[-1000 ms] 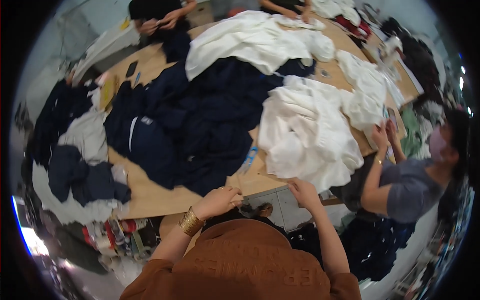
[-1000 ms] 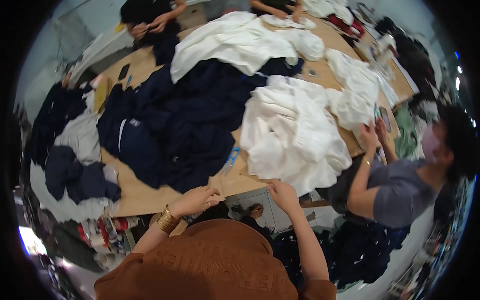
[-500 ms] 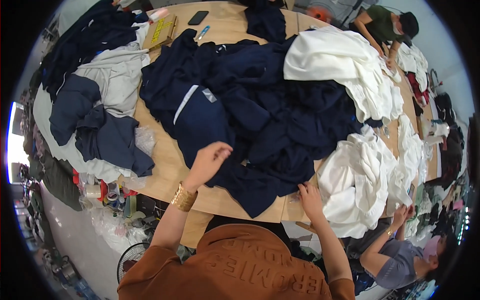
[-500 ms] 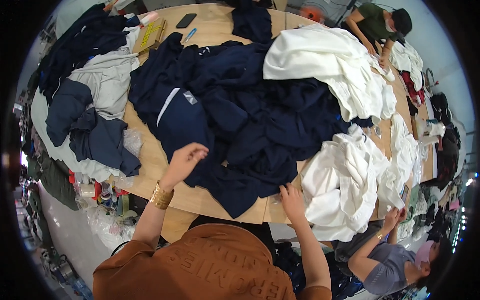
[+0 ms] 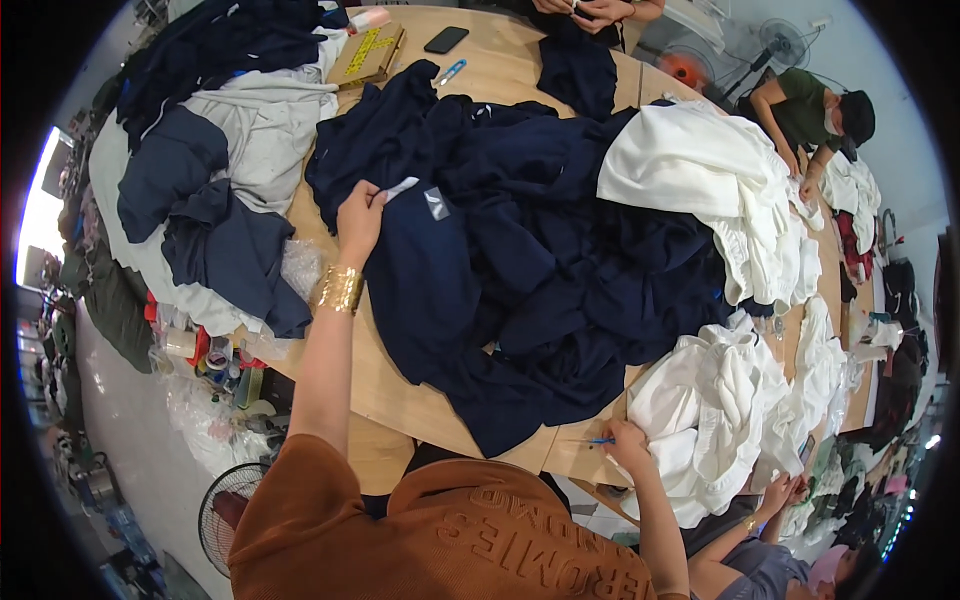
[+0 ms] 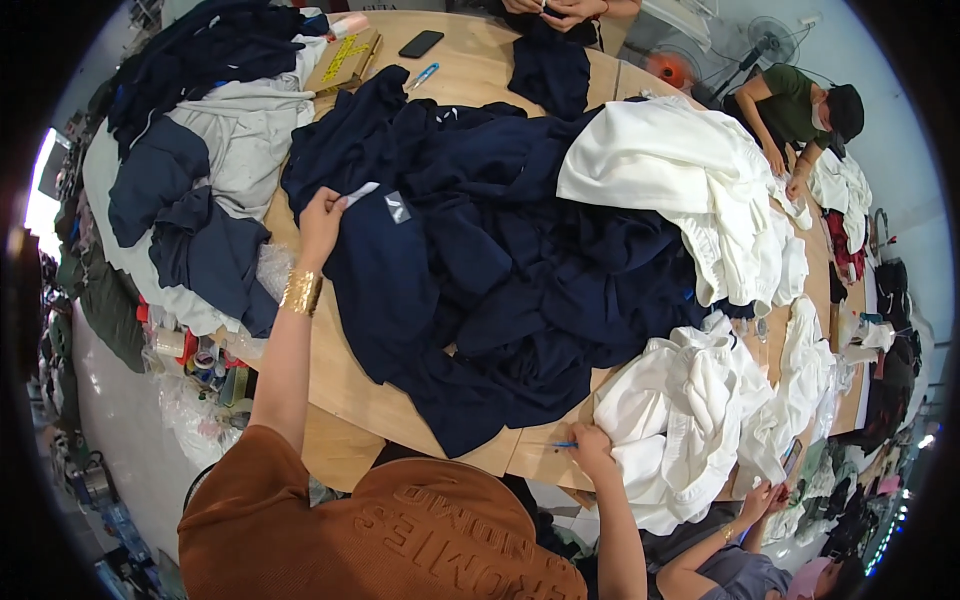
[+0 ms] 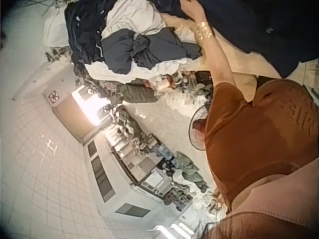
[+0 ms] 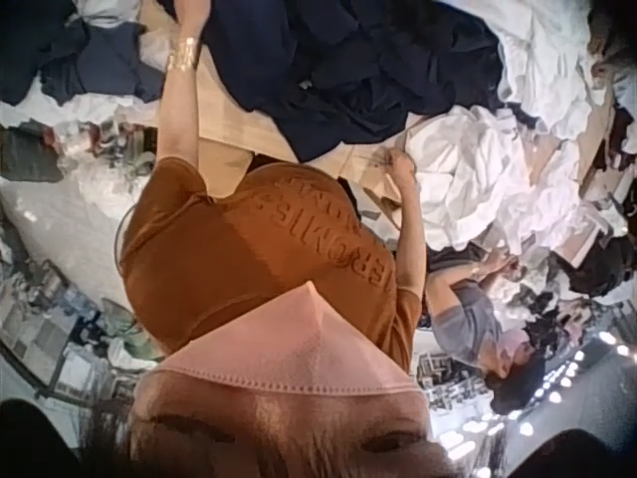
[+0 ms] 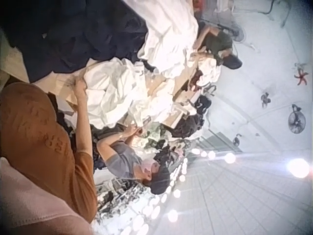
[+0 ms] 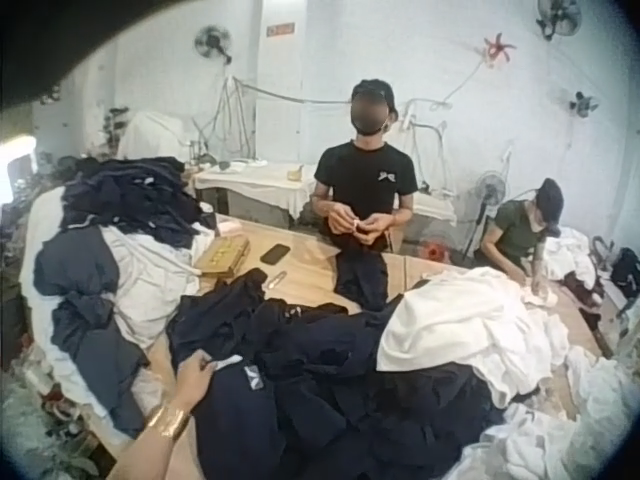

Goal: The recorder is using thread snips to remove loose threads and loose fibers from blue and white garments at a factory sorting table.

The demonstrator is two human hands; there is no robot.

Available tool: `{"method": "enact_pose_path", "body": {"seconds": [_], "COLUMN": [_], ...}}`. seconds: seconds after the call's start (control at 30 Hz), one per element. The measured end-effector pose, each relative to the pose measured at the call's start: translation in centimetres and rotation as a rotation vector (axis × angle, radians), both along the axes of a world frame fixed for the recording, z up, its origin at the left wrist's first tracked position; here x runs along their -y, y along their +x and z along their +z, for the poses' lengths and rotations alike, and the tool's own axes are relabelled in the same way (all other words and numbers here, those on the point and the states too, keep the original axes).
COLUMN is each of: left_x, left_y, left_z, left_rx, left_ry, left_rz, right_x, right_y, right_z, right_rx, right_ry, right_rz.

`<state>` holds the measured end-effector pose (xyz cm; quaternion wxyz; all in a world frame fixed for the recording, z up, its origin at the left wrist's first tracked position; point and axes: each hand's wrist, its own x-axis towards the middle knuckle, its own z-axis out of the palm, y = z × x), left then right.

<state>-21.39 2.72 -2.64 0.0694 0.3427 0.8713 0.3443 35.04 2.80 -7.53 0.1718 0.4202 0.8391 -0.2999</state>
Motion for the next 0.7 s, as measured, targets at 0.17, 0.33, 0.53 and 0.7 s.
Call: {"method": "enact_pose_path", "body": {"seconds": [0.17,0.33,0.53,0.7], "left_x": [2.0,1.0,0.0,-2.3], "left_y": [5.5,16.6,23.3,22.1], "left_z": [9.8,23.1,31.7,28.0], "left_rx": [0.74,0.579,0.71,0.123], "left_ry": [0.681,0.513,0.848,0.612], "left_rz": [-0.343,-0.789,-1.159,-0.899], "right_x": [0.0,-1.9,-6.4,-6.1], "right_y": [1.8,-0.2,-4.8,-3.6], "right_z": [4.1,13.9,21.2,22.5], "right_rx": [-0.343,-1.085,-1.588,-1.444], "right_ry": [-0.526,-0.765,-0.463,-0.219], "right_rz": [-0.422,-0.873,-0.565,-0.681]}}
